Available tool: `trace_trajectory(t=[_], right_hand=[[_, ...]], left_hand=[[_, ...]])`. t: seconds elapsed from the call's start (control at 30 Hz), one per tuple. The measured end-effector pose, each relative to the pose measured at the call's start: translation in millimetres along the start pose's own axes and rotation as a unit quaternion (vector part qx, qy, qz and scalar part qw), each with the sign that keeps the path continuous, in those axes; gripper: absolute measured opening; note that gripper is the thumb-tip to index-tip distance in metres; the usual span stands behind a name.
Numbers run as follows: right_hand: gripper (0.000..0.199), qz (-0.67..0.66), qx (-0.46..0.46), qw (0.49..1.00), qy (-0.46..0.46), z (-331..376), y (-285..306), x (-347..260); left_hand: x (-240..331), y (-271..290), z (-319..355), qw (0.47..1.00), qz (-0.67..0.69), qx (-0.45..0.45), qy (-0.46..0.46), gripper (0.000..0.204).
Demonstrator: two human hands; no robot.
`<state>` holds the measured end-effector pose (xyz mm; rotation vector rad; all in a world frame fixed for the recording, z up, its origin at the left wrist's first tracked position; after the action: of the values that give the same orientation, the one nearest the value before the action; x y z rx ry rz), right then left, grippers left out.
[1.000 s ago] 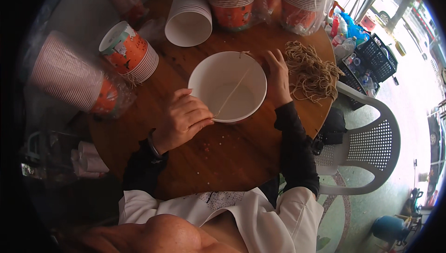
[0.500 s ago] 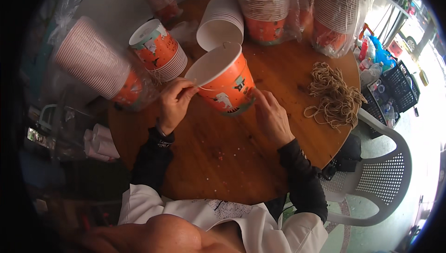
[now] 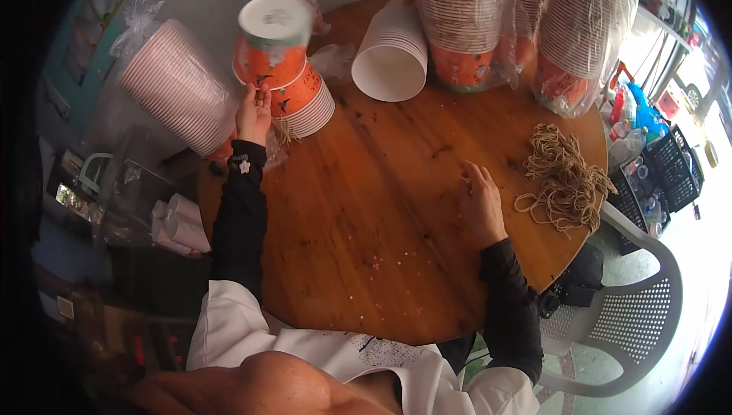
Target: Attaching thin string handles to small decorative paper buckets.
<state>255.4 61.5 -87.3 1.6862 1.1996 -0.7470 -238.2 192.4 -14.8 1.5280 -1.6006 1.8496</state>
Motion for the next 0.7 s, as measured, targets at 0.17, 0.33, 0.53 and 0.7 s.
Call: trace_trajectory(t=[0.17, 0.33, 0.53, 0.7], right_hand=[[0.030, -0.018, 0.002, 1.000, -0.025, -3, 0, 3], [0.027, -0.017, 0.022, 0.999, -0.033, -2, 7, 11], [0.017, -0.003, 0.053, 0.999, 0.004, -1, 11, -3], [0.016, -0.028, 0.071, 0.997, -0.005, -4, 10, 6]], left_hand=[[-17, 27, -15, 0.998, -0.046, 0.003, 0.044, 0.010], [-12, 5, 32, 0.946, -0.317, -0.039, -0.045, 0.017], [91, -81, 60, 0.712, -0.539, -0.044, -0.448, 0.041], [67, -74, 27, 0.589, -0.639, -0.131, -0.477, 0.049]])
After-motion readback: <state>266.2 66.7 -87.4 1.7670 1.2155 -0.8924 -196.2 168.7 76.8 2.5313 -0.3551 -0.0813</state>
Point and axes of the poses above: each hand's wrist, its own z-axis away from the middle knuckle, its own y-axis out of the back of the hand, x = y × z, the point moved 8 cm from there along -z, towards the middle knuckle, and after that the axes turned 13 degrees about -z, right-handed, at the moved point
